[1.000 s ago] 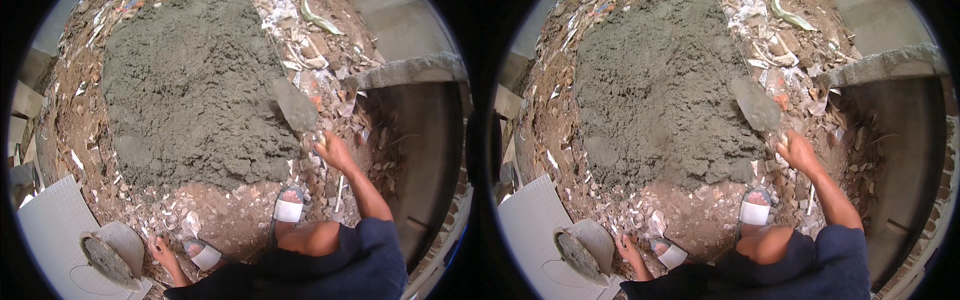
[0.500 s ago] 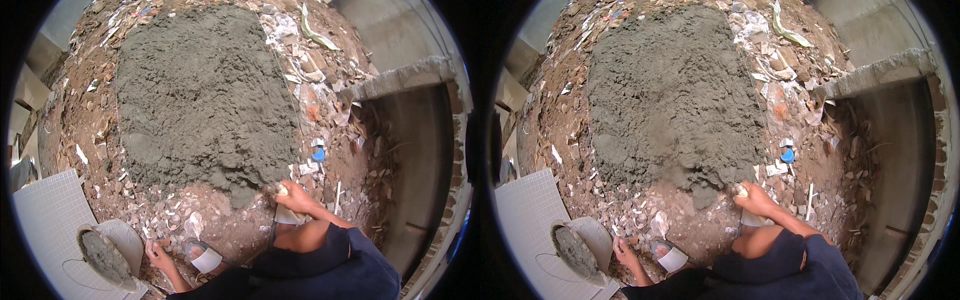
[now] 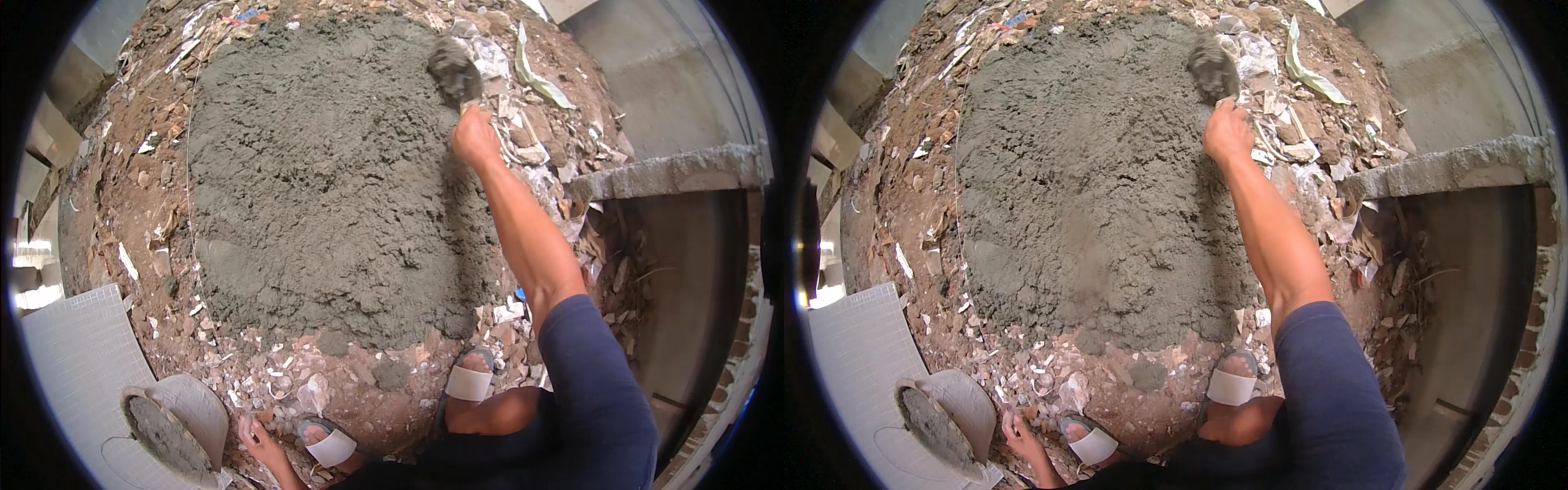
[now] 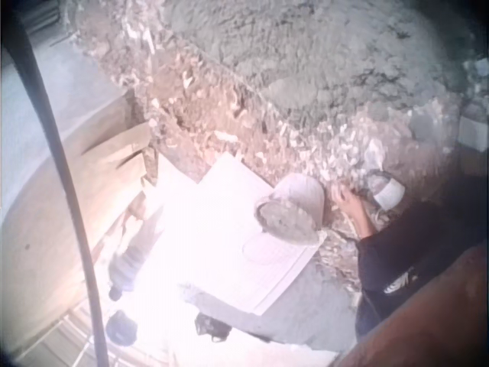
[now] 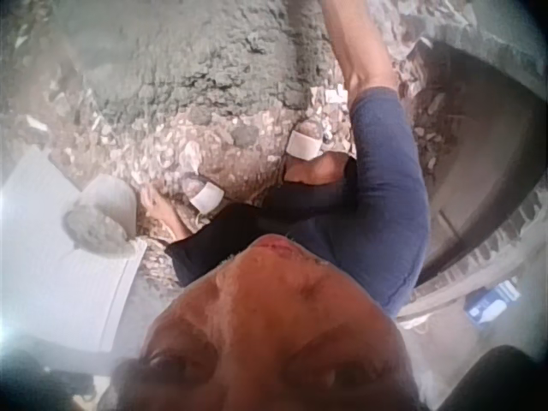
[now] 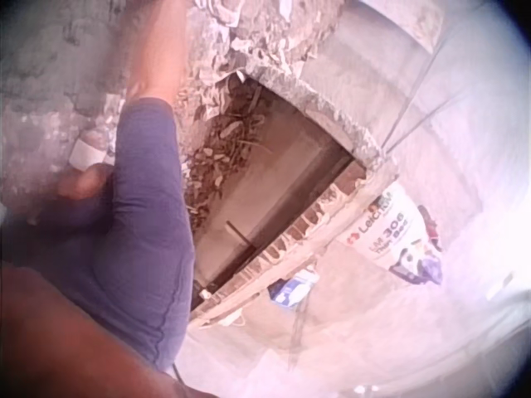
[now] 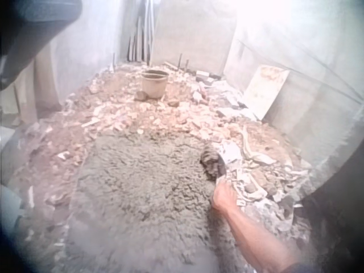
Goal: The person scoops cement from a bucket and spreads it on the floor with a trowel, then places a large white tile onto the cement bed and taps it with a rubber mallet to level and secure it.
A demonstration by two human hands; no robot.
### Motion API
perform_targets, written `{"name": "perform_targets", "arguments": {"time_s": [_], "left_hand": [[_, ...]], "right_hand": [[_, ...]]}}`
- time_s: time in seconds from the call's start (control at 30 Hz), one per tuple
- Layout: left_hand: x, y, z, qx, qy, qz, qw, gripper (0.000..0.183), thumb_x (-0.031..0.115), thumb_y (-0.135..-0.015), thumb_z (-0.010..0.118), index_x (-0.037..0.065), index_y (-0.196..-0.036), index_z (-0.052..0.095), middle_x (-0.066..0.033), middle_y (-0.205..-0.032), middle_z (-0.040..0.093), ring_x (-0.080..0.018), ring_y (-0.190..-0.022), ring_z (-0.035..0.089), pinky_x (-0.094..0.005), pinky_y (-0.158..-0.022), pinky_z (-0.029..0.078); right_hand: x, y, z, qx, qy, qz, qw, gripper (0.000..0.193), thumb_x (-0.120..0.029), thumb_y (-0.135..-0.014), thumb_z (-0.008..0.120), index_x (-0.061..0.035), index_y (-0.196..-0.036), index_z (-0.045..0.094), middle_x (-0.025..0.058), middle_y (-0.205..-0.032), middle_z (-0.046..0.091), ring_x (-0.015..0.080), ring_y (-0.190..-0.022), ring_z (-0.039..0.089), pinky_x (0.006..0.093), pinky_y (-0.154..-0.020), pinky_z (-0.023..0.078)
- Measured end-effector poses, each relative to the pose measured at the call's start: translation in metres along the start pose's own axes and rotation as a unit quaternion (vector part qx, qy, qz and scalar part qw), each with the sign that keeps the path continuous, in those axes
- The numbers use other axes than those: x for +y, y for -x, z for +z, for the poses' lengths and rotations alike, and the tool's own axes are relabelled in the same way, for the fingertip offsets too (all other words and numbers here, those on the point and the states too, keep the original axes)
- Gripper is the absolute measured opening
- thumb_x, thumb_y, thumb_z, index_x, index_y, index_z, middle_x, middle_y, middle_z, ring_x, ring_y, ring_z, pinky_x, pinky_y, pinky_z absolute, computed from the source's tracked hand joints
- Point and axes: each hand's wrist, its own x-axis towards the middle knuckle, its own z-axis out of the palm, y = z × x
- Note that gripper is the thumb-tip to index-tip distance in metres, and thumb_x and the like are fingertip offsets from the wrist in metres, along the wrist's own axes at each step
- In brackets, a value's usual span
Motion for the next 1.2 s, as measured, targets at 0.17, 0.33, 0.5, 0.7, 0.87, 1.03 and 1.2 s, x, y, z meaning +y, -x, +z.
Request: {"name": "perform_targets", "arguments": {"time_s": [0.17, 0.33, 0.5, 0.7, 0.87, 1.03, 1.2], "left_hand": [[-0.003, 0.016, -0.010, -0.028, -0.084, -0.029, 0.996, 0.036, 0.019, -0.100, 0.054, -0.013, -0.116, 0.058, -0.0262, -0.127, 0.055, -0.0371, -0.122, 0.051, -0.0459, -0.106, 0.037], [0.005, 0.023, -0.011, -0.035, -0.104, -0.048, 0.993, 0.033, 0.017, -0.100, 0.054, -0.012, -0.116, 0.057, -0.0253, -0.129, 0.054, -0.0368, -0.122, 0.051, -0.0458, -0.106, 0.037], [0.017, 0.018, 0.000, -0.046, -0.093, -0.012, 0.995, 0.033, 0.018, -0.100, 0.053, -0.009, -0.117, 0.059, -0.0228, -0.126, 0.058, -0.0340, -0.118, 0.053, -0.0428, -0.104, 0.038], [0.028, 0.011, 0.003, -0.071, -0.102, -0.004, 0.992, 0.033, 0.017, -0.100, 0.053, -0.010, -0.119, 0.057, -0.0214, -0.128, 0.057, -0.0337, -0.120, 0.052, -0.0422, -0.105, 0.037], [0.029, 0.001, 0.003, -0.068, -0.084, 0.004, 0.994, 0.034, 0.017, -0.100, 0.053, -0.011, -0.118, 0.058, -0.0232, -0.133, 0.053, -0.0354, -0.124, 0.050, -0.0445, -0.107, 0.036], [0.019, -0.001, 0.001, -0.049, -0.056, 0.019, 0.997, 0.034, 0.018, -0.100, 0.054, -0.011, -0.118, 0.058, -0.0227, -0.133, 0.053, -0.0346, -0.125, 0.049, -0.0445, -0.107, 0.036], [0.010, -0.005, 0.000, -0.019, -0.019, 0.041, 0.999, 0.033, 0.017, -0.099, 0.056, -0.010, -0.118, 0.059, -0.0220, -0.133, 0.053, -0.0340, -0.124, 0.050, -0.0443, -0.107, 0.036]], "right_hand": [[0.034, -0.045, -0.010, -0.009, -0.156, 0.016, 0.988, 0.043, -0.027, -0.094, 0.050, 0.0038, -0.123, 0.049, 0.0275, -0.110, 0.063, 0.0382, -0.102, 0.065, 0.0490, -0.092, 0.051], [0.024, -0.126, -0.068, -0.209, -0.070, -0.027, 0.975, 0.043, -0.035, -0.103, 0.041, -0.0011, -0.125, 0.055, 0.0147, -0.093, 0.063, 0.0167, -0.068, 0.057, 0.0302, -0.057, 0.054], [0.046, -0.094, -0.071, -0.282, -0.068, -0.024, 0.957, 0.051, -0.042, -0.104, 0.037, -0.0019, -0.129, 0.056, 0.0153, -0.094, 0.063, 0.0138, -0.064, 0.053, 0.0311, -0.055, 0.054], [0.109, 0.027, -0.077, -0.313, -0.026, -0.043, 0.948, 0.058, -0.044, -0.103, 0.034, 0.0017, -0.132, 0.054, 0.0247, -0.117, 0.062, 0.0340, -0.103, 0.064, 0.0511, -0.095, 0.050], [0.130, 0.140, -0.088, -0.331, -0.034, -0.056, 0.941, 0.060, -0.048, -0.102, 0.038, 0.0027, -0.129, 0.056, 0.0260, -0.116, 0.064, 0.0383, -0.109, 0.063, 0.0488, -0.097, 0.048], [0.147, 0.148, -0.091, -0.236, -0.010, -0.100, 0.966, 0.055, -0.048, -0.096, 0.052, 0.0012, -0.120, 0.059, 0.0246, -0.105, 0.067, 0.0383, -0.097, 0.066, 0.0476, -0.090, 0.051], [0.094, 0.072, -0.042, -0.062, 0.070, -0.121, 0.988, 0.037, -0.035, -0.089, 0.060, -0.0016, -0.104, 0.054, 0.0232, -0.085, 0.067, 0.0363, -0.083, 0.067, 0.0493, -0.075, 0.054]]}}
